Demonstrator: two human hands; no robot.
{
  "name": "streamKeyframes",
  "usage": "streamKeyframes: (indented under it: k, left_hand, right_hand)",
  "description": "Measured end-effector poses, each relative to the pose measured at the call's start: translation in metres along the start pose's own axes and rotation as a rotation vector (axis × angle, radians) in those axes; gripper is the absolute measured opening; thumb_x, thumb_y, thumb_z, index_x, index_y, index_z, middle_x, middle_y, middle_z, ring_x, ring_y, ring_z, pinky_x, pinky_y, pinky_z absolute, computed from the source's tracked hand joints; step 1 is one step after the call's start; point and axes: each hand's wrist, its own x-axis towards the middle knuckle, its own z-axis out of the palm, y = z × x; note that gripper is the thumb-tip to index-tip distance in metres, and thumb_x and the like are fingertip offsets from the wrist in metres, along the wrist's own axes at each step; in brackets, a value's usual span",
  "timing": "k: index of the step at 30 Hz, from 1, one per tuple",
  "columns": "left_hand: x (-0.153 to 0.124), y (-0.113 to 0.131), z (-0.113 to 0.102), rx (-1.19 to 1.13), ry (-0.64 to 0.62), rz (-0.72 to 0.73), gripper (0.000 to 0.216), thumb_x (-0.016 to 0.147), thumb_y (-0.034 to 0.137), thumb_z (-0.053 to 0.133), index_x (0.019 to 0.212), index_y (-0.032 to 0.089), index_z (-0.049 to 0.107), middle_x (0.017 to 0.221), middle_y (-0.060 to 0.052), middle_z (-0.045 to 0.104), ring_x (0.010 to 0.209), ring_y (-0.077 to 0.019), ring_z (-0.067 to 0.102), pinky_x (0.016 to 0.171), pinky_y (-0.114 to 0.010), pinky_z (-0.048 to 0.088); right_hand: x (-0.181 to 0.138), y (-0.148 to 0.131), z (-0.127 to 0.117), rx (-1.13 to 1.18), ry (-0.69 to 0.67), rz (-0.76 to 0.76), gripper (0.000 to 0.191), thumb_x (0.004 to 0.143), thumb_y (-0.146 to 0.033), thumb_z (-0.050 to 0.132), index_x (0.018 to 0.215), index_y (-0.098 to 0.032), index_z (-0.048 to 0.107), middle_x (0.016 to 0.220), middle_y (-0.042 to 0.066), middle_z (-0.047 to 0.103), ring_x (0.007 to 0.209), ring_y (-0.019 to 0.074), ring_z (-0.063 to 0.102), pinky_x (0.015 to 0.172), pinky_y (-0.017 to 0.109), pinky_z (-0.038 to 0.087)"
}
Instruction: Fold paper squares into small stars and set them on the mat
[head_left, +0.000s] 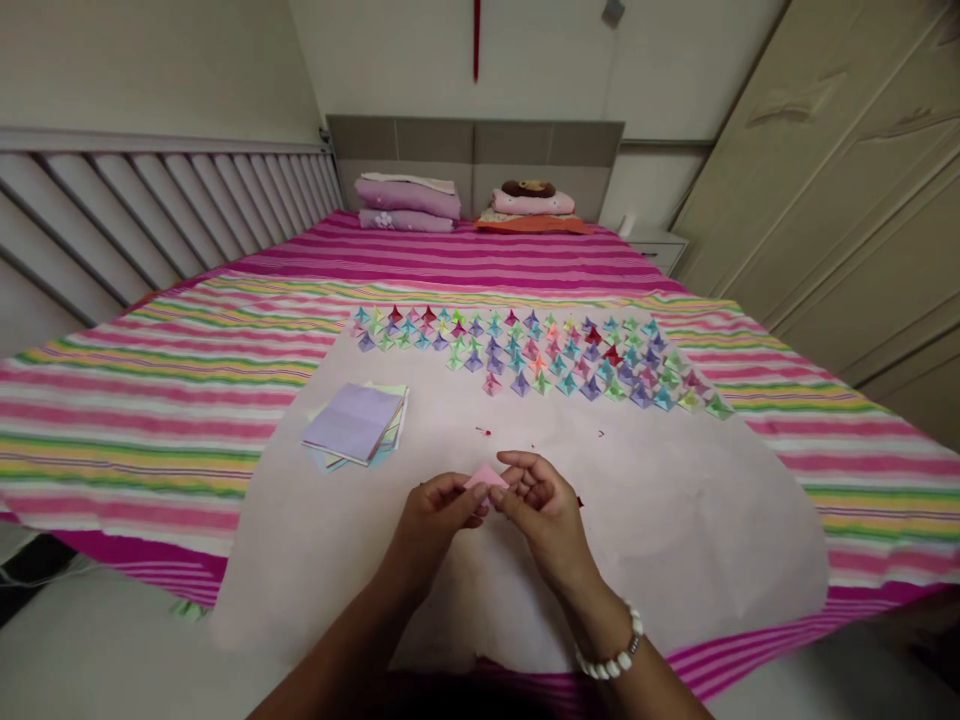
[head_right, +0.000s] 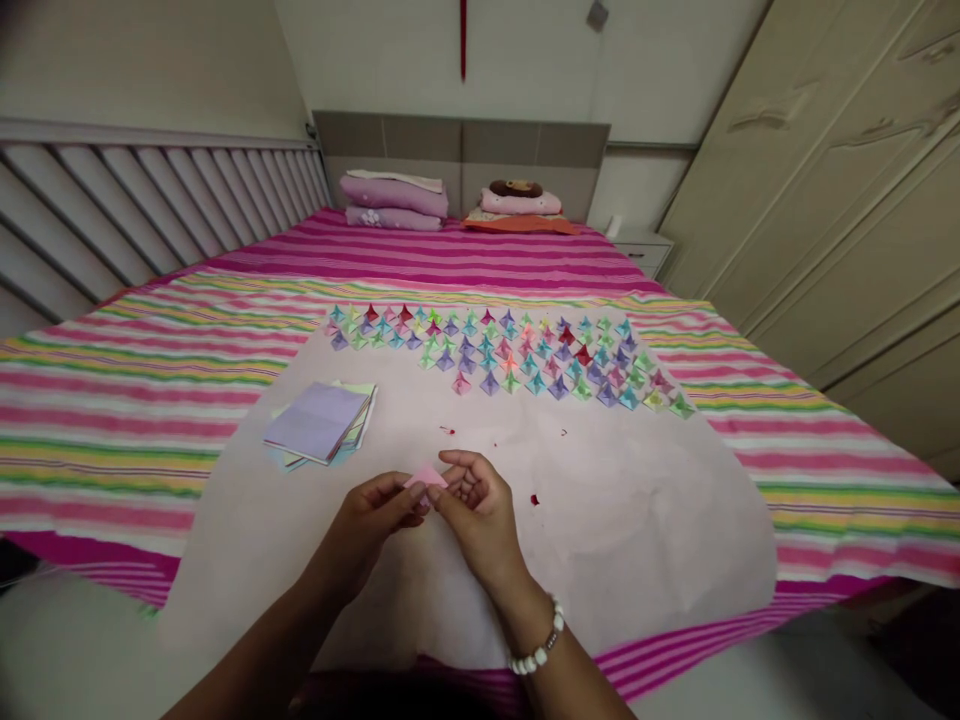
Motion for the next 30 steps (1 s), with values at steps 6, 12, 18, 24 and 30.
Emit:
streamKeyframes:
  k: [6,12,18,24,30]
  left_hand:
    - [-0.001,-0.001,-0.002,0.134,0.019,0.174,0.023,0.073,0.036,0.070,0.062,0.015,0.068,0.060,0.000,0.063,0.063,-0.0122,0.054,0.064,-0.024,0.042]
    - [-0.005,-0.003,-0.004,0.127,0.029,0.219,0.025,0.074,0.036,0.068,0.059,0.016,0.066,0.059,0.000,0.060,0.063,-0.0124,0.052,0.063,-0.024,0.040]
    - [-0.012,-0.010,0.001,0.010,0.087,0.162,0.024,0.076,0.038,0.067,0.069,0.016,0.071,0.064,-0.001,0.064,0.066,-0.0126,0.057,0.064,-0.024,0.046]
    - [-0.020,-0.013,0.011,-0.366,0.042,-0.012,0.025,0.062,0.029,0.082,0.077,0.014,0.069,0.074,0.000,0.067,0.069,-0.0089,0.060,0.069,-0.020,0.051]
    - [-0.029,-0.010,0.003,-0.685,-0.122,-0.243,0.025,0.062,0.017,0.082,0.081,0.012,0.067,0.070,0.003,0.061,0.058,-0.0031,0.055,0.059,-0.014,0.049]
  right_hand:
    - [-0.003,0.002,-0.001,-0.023,-0.010,-0.017,0.040,0.070,-0.025,0.076,0.107,-0.021,0.061,0.062,-0.005,0.059,0.057,0.0110,0.053,0.056,0.024,0.040]
    - [-0.008,0.004,-0.003,0.053,-0.038,-0.003,0.049,0.070,-0.022,0.076,0.116,-0.023,0.059,0.064,-0.006,0.061,0.057,0.0116,0.058,0.058,0.025,0.044]
    - [-0.014,0.004,0.000,0.049,0.005,-0.037,0.053,0.071,-0.021,0.075,0.120,-0.022,0.056,0.065,-0.005,0.063,0.058,0.0122,0.060,0.060,0.026,0.047]
    - [-0.024,0.002,0.003,0.040,0.051,-0.095,0.048,0.073,-0.022,0.074,0.117,-0.022,0.056,0.069,-0.003,0.064,0.064,0.0138,0.061,0.066,0.029,0.049]
    - [-0.034,0.000,-0.010,0.070,-0.086,-0.087,0.053,0.068,-0.023,0.077,0.118,-0.027,0.062,0.108,0.004,0.062,0.088,0.0166,0.057,0.078,0.030,0.047]
